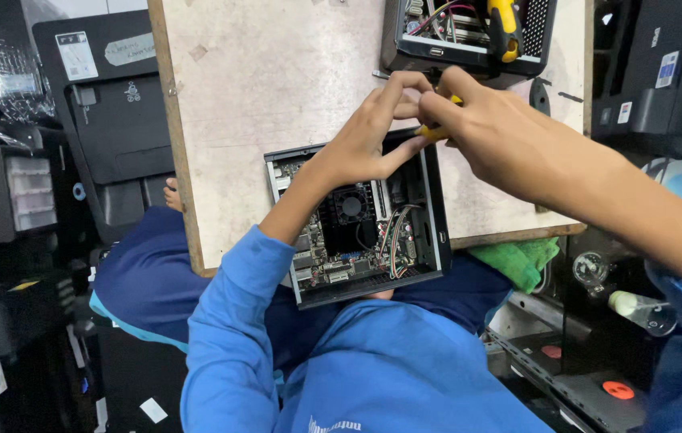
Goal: The person uses a screwdriver to tighten screws on the motherboard and case of a small form-factor computer. They adjust components inside the case and reposition the unit on the table to access different screw locations.
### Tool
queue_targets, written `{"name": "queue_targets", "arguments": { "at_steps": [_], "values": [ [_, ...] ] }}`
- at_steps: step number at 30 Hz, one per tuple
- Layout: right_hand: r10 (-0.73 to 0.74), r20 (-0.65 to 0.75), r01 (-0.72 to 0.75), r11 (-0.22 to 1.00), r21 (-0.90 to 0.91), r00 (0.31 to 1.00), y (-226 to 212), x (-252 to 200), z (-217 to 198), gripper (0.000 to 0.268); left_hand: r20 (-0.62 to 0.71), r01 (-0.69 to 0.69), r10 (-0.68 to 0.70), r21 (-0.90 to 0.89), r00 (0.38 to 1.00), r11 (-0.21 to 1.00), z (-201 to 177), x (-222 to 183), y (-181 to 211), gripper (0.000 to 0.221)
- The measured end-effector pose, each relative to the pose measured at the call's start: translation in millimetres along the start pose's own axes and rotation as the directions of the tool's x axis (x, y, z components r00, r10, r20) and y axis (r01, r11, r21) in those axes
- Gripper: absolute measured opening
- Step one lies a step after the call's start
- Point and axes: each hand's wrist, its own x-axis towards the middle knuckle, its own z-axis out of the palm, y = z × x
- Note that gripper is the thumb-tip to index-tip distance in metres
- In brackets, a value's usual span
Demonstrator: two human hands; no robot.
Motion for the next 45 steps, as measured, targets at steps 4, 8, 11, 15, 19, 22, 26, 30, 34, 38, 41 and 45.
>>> {"name": "queue_targets", "arguments": {
  "at_steps": [4, 8, 11, 15, 19, 22, 26, 30, 34, 38, 41, 45],
  "values": [
    [0.023, -0.102, -0.031, 0.996, -0.078, 0.995, 2.4, 4.0, 20.3, 0.02, -0.035, 0.029, -0.03, -0.008, 0.999, 1.0, 1.1, -2.5, 2.3, 0.069],
    [0.272, -0.125, -0.296, 0.921, -0.254, 0.954, 2.5, 7.1, 32.2, 0.038, -0.106, 0.047, -0.057, -0.097, 0.993, 0.994, 7.2, 0.0, 2.3, 0.066],
    [0.11, -0.059, -0.121, 0.968, -0.221, 0.992, 0.1, -0.5, 12.2, 0.034, -0.041, 0.045, -0.05, -0.122, 0.998, 0.992, 7.3, 1.7, 2.9, 0.06],
    [-0.103, -0.045, 0.102, 0.994, -0.023, 0.994, -4.8, -3.5, 0.5, 0.019, 0.063, 0.071, -0.061, -0.163, 0.996, 0.984, 3.0, -1.0, 9.5, 0.058],
    [0.245, -0.111, -0.239, 0.969, 0.066, 0.963, -8.8, 6.5, 19.8, 0.022, 0.041, 0.051, -0.048, -0.067, 0.998, 0.996, 8.1, -0.4, 2.3, 0.079],
    [0.335, -0.093, -0.337, 0.941, -0.006, 0.937, -7.9, 6.8, 17.0, 0.023, -0.021, -0.001, -0.001, -0.074, 1.0, 0.997, 9.2, 2.7, 0.1, 0.068],
    [0.104, 0.062, -0.108, 0.991, 0.072, 0.993, -6.4, -0.9, -1.4, 0.031, 0.055, 0.017, -0.013, -0.069, 0.998, 0.997, 4.5, -1.3, -3.4, 0.061],
    [0.008, -0.044, -0.012, 0.994, -0.108, 0.999, 4.5, -4.1, 10.1, 0.022, 0.062, 0.047, -0.045, -0.017, 0.997, 0.999, -1.6, -2.3, -1.3, 0.077],
    [0.105, -0.268, -0.203, 0.906, -0.371, 0.958, 3.9, 3.1, 33.6, 0.027, 0.004, 0.043, -0.043, -0.013, 0.999, 0.999, 12.4, -1.0, -11.2, 0.089],
    [0.13, -0.071, -0.141, 0.971, -0.191, 0.989, -6.8, -2.3, 5.7, 0.027, 0.077, 0.085, -0.078, -0.104, 0.994, 0.991, 0.8, 0.0, -3.4, 0.071],
    [0.078, -0.014, -0.078, 0.959, -0.273, 0.997, -2.7, -6.8, 12.2, 0.017, 0.104, 0.093, -0.077, -0.158, 0.992, 0.983, 2.9, 1.1, -1.0, 0.082],
    [0.104, -0.103, -0.143, 0.839, -0.525, 0.989, -8.3, -7.6, 25.4, 0.026, 0.002, 0.076, -0.076, -0.158, 0.997, 0.984, 8.7, 1.3, -6.6, 0.086]
  ]
}}
